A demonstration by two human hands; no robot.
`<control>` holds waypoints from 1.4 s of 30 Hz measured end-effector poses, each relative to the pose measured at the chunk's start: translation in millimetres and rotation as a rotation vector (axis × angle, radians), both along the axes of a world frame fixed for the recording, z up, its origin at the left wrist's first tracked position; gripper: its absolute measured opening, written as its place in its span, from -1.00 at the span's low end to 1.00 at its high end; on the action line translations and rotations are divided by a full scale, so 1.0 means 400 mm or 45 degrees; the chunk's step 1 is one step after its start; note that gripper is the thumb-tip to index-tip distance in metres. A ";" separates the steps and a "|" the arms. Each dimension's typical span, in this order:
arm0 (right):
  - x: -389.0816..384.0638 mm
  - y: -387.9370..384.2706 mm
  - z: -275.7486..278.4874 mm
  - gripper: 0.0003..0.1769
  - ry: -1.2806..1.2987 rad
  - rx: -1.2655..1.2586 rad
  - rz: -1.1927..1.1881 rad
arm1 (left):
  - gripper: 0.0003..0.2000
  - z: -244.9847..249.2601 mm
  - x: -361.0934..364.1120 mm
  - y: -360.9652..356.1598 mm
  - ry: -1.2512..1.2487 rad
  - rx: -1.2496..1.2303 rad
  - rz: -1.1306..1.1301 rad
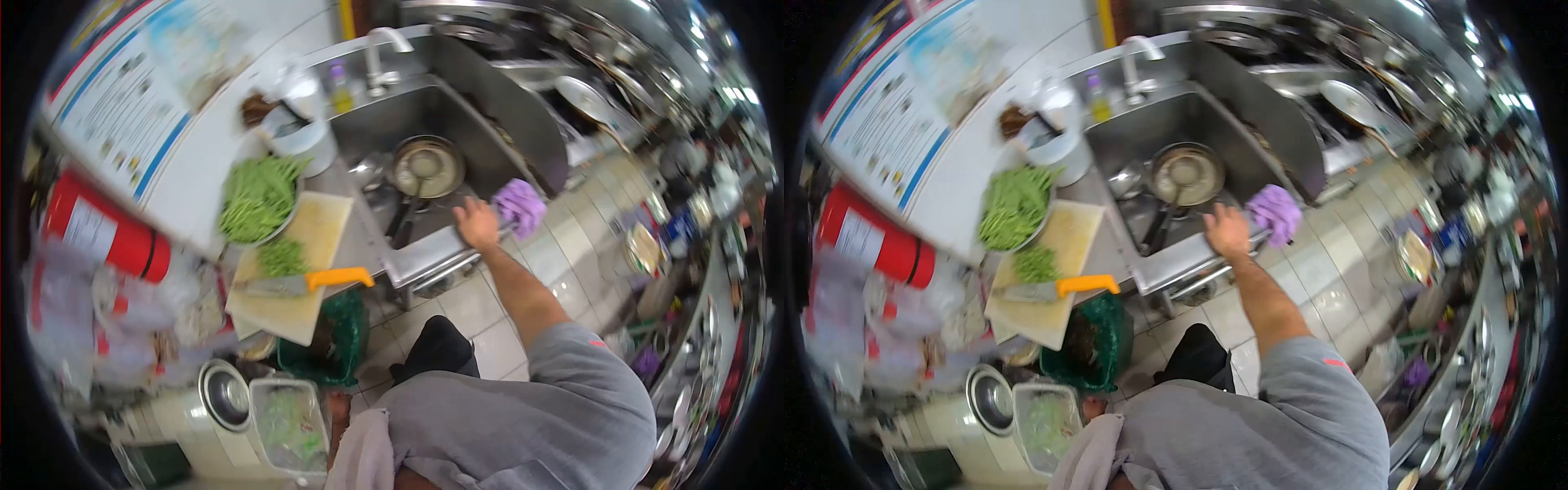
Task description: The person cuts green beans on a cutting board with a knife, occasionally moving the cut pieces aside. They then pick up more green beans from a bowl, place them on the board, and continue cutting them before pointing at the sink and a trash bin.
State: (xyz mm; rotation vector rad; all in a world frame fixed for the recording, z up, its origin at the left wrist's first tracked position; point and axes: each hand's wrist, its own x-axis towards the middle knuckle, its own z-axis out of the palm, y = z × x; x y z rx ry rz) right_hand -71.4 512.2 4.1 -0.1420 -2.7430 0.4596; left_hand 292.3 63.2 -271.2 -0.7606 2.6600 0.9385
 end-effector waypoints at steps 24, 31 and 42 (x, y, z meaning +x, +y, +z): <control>-0.050 0.120 -0.068 -0.61 0.001 -0.069 0.260 | -0.80 0.066 0.134 0.190 0.108 -0.040 0.910; -0.085 0.162 -0.090 -0.56 -0.085 0.023 0.339 | -0.77 0.089 0.134 0.189 0.083 0.047 1.213; -0.058 0.130 -0.048 -0.54 -0.146 0.031 0.261 | -0.83 0.229 0.089 0.016 1.757 1.731 2.263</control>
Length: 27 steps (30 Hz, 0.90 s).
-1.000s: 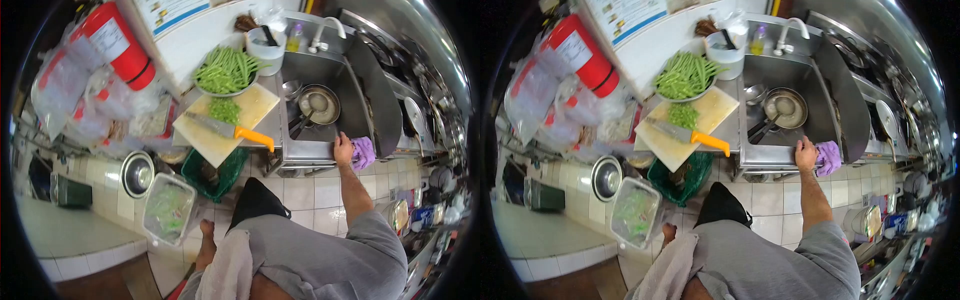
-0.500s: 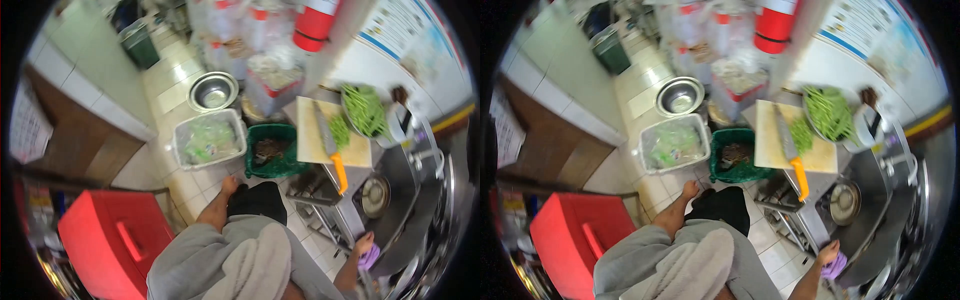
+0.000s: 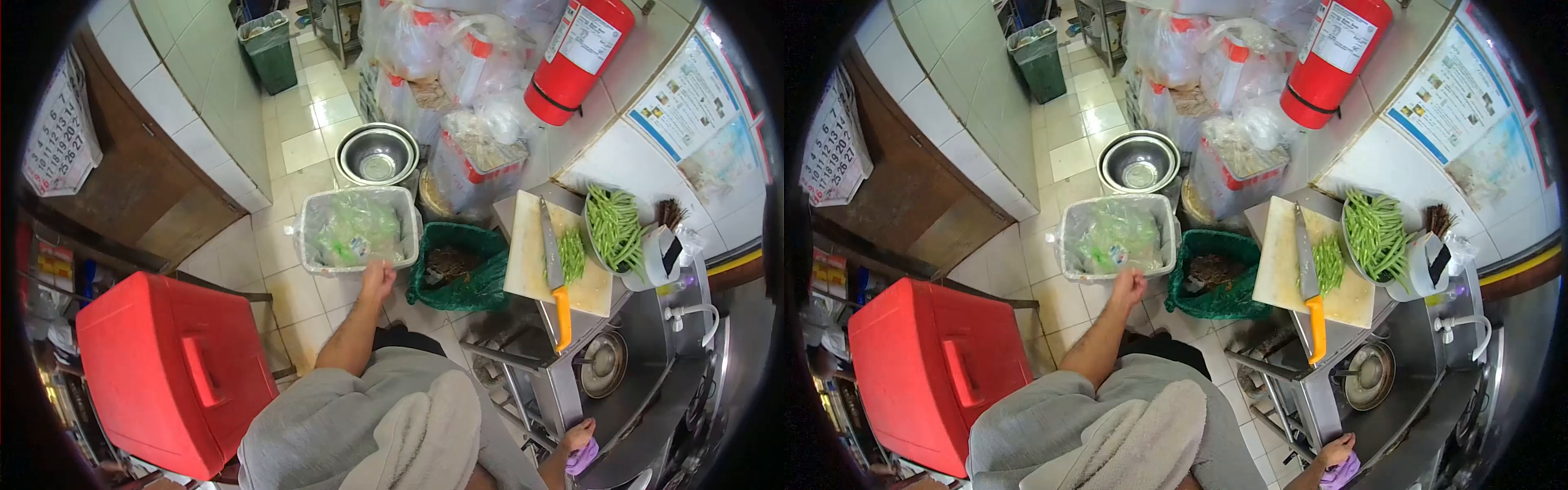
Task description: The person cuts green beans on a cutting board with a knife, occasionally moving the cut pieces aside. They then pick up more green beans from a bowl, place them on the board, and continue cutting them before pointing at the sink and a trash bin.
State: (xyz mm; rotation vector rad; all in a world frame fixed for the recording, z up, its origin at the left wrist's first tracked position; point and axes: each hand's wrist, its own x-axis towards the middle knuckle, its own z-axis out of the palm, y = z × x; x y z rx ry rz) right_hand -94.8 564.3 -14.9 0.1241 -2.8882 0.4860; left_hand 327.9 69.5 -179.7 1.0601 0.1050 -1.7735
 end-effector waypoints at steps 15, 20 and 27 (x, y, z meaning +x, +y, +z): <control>-0.025 0.027 -0.031 -0.61 0.093 0.019 -0.034 | -0.61 0.614 -0.093 -0.191 0.846 -0.792 0.063; -0.029 0.034 -0.036 -0.61 0.101 -0.014 0.003 | -0.63 0.642 -0.099 -0.180 0.990 -0.780 -0.030; -0.029 0.033 -0.034 -0.60 0.097 0.007 -0.011 | -0.67 0.582 -0.111 -0.146 0.980 -0.534 -0.070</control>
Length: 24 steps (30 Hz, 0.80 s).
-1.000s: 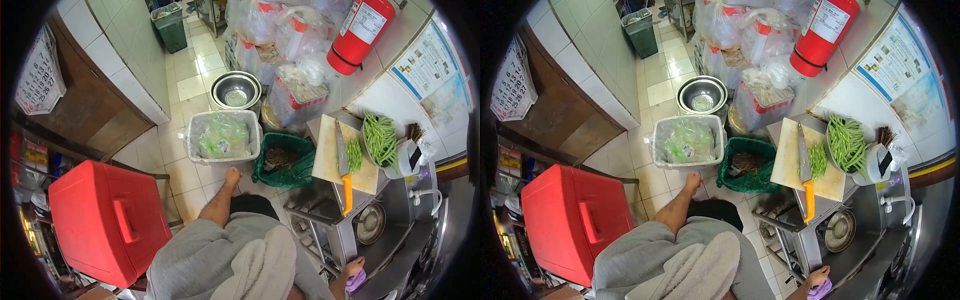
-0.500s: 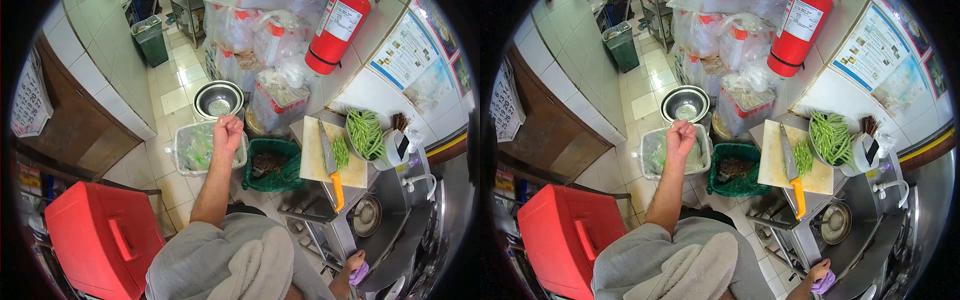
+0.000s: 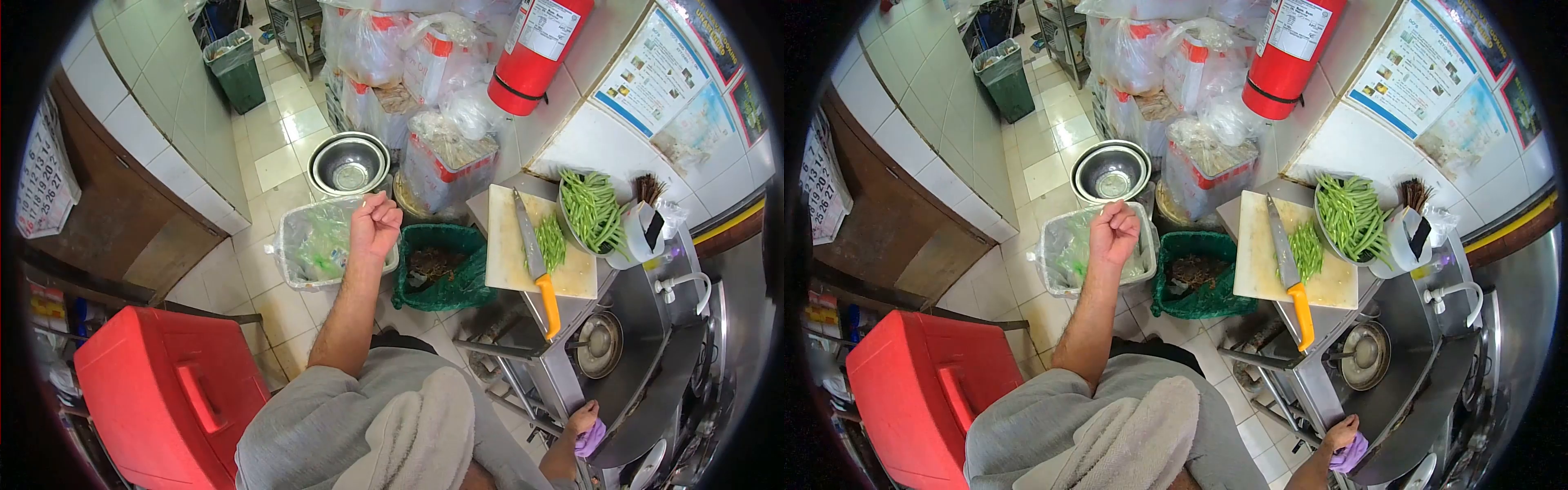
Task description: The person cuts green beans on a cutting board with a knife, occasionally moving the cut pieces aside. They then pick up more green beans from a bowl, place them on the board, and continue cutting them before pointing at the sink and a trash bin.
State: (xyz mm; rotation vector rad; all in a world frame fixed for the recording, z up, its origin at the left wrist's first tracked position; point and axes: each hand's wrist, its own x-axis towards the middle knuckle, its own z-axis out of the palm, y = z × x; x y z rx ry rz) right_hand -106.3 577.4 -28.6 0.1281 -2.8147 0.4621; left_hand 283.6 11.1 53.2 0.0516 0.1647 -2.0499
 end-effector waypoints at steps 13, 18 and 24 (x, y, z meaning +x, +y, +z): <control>-0.010 0.014 -0.025 -0.63 0.142 -0.009 0.066 | -0.76 -0.002 -0.099 0.051 -0.708 -0.508 0.127; -0.009 0.014 -0.029 -0.65 0.158 0.032 -0.005 | -0.76 0.019 -0.254 0.057 -0.674 -0.785 -0.042; 0.016 -0.013 0.009 -0.66 0.150 -0.030 -0.044 | -0.91 0.057 -0.491 0.086 -0.841 -1.145 -0.110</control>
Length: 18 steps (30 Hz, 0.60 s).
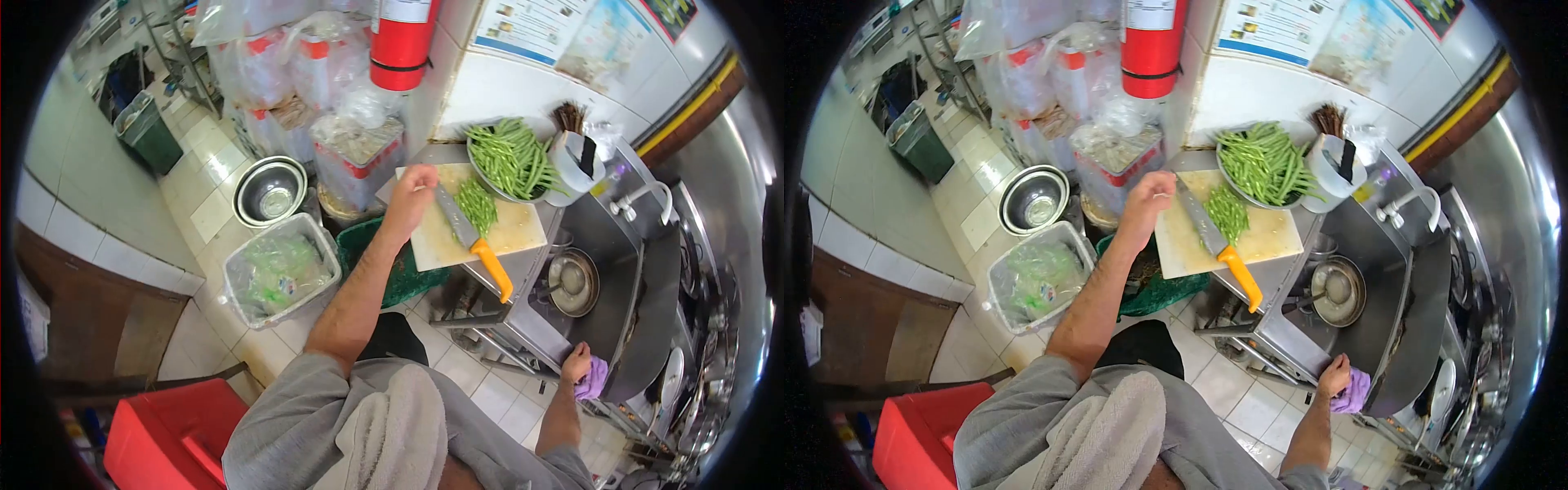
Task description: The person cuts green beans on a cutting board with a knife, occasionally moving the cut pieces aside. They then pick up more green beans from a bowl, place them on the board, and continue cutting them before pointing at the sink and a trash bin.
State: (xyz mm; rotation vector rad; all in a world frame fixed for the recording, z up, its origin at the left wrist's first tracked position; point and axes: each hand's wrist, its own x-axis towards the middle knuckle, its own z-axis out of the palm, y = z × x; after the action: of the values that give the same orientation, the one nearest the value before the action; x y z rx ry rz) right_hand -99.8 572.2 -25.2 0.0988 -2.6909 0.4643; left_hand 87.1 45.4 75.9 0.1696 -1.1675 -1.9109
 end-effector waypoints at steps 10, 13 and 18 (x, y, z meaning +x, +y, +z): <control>0.008 0.000 -0.002 -0.67 -0.050 -0.062 0.011 | -0.56 -0.038 -0.074 0.119 -0.923 -1.302 0.524; 0.003 -0.005 -0.004 -0.67 -0.023 -0.088 0.023 | -0.70 -0.054 -0.036 0.078 -0.495 -0.507 0.335; 0.000 -0.005 -0.004 -0.68 -0.061 -0.054 -0.019 | -0.73 -0.038 0.108 -0.032 0.442 0.910 -0.092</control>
State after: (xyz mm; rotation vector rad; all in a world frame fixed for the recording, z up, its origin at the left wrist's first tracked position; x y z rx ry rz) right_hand -99.8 570.2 -26.6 0.0561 -2.7252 0.5255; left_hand 130.4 32.4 60.6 0.1687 -0.2350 -2.2392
